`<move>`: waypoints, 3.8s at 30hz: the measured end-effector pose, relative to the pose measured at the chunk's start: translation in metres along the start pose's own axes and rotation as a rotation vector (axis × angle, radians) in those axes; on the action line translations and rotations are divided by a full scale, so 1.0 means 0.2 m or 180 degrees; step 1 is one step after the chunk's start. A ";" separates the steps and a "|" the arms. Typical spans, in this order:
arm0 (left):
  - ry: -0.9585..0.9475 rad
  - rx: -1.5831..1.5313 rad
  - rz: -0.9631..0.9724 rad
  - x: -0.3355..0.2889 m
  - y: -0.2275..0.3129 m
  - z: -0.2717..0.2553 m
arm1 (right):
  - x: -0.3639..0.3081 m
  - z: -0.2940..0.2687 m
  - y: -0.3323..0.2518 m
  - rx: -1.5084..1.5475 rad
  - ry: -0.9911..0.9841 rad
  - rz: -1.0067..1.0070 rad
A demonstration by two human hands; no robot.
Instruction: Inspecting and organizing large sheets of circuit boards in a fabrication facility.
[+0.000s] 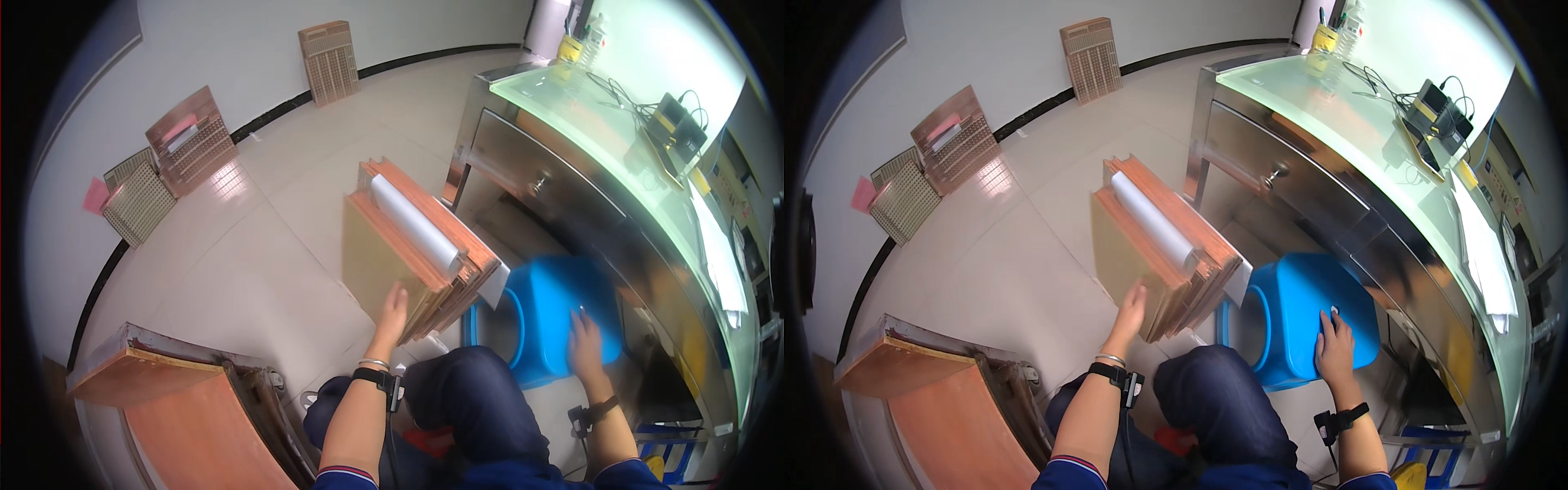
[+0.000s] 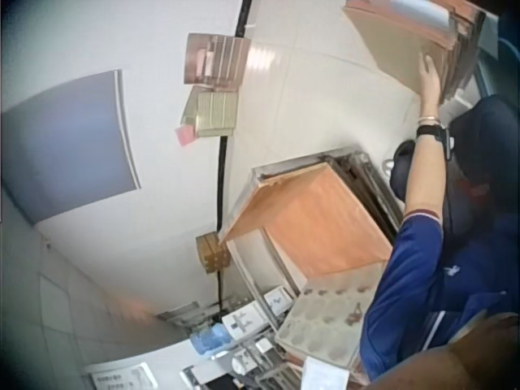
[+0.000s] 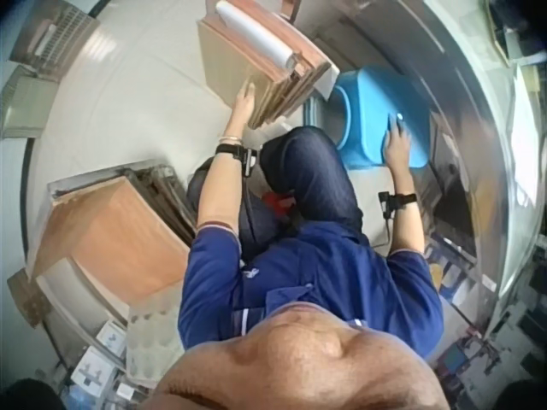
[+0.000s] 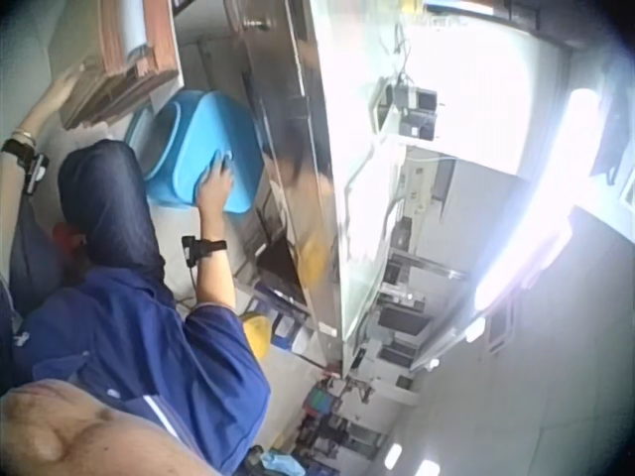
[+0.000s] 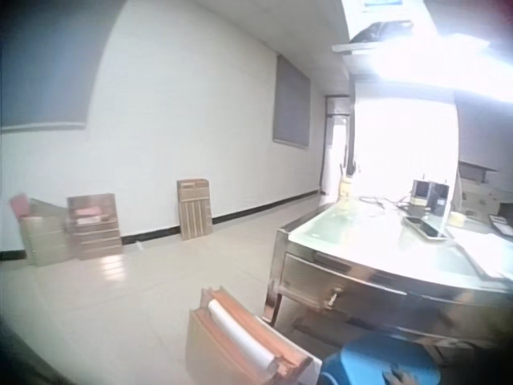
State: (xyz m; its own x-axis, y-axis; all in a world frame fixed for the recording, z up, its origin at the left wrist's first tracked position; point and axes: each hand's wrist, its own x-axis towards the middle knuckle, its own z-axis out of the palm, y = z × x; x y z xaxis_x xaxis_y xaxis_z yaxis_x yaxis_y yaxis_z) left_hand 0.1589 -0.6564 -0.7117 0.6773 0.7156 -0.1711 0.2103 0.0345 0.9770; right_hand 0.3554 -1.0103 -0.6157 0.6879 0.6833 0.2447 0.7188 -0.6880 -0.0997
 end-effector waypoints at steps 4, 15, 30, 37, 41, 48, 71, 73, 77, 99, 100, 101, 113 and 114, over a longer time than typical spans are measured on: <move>-0.0138 -0.0021 -0.0066 -0.02 -0.19 0.06 | 0.00 0.02 0.00 -0.0026 0.0011 0.0008; -0.0899 0.0006 0.0295 -0.69 0.58 -0.22 | 0.16 0.05 0.18 0.0037 -0.0098 -0.0211; -0.4427 -0.2879 0.4053 -1.00 1.55 -0.12 | 0.20 0.29 0.37 -0.0084 0.0012 -0.0195; -0.2093 -0.1712 0.2700 -1.17 1.17 -0.34 | 0.22 0.25 0.30 -0.0085 0.0246 -0.0248; -0.1226 -0.0883 0.1901 -1.21 0.89 -0.40 | 0.22 0.27 0.41 -0.0384 0.0207 0.0017; 0.0809 -0.1122 0.0557 -1.50 0.48 -0.45 | 0.23 0.26 0.32 -0.0132 0.0175 0.0121; 0.2146 -0.2052 0.0992 -2.43 0.54 -0.30 | 0.00 -0.14 -0.43 -0.0573 -0.1566 -0.0105; 0.2149 -0.2076 0.1036 -2.46 0.53 -0.31 | -0.04 -0.27 -0.53 0.0351 -0.2325 0.0319; 0.2171 -0.2129 0.1154 -2.51 0.52 -0.34 | 0.00 -0.20 -0.21 0.1254 -0.1238 0.0243; 0.1553 -0.2343 0.1063 -2.23 0.43 -0.42 | -0.48 0.11 0.22 0.4808 -0.1535 0.2082; 0.1569 -0.2369 0.1042 -2.22 0.42 -0.44 | -0.49 0.08 0.19 0.4900 -0.1480 0.2049; 0.1551 -0.2325 0.0960 -2.22 0.42 -0.46 | -0.49 0.07 0.17 0.4990 -0.1434 0.2010; 0.2394 -0.2101 0.0812 -2.58 0.30 -0.44 | -0.74 0.00 -0.08 0.5053 -0.2196 0.2588; 0.2413 -0.2066 0.0833 -2.62 0.31 -0.42 | -0.79 0.01 -0.13 0.5063 -0.2383 0.2699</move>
State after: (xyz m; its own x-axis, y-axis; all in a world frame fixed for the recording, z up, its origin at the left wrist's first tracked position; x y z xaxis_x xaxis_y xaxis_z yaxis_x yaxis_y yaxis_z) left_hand -0.2416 -0.9713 -0.5505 -0.0227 0.9990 -0.0377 -0.4532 0.0233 0.8911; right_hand 0.2279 -1.0993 -0.6542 0.4369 0.5918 -0.6774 -0.6417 -0.3227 -0.6958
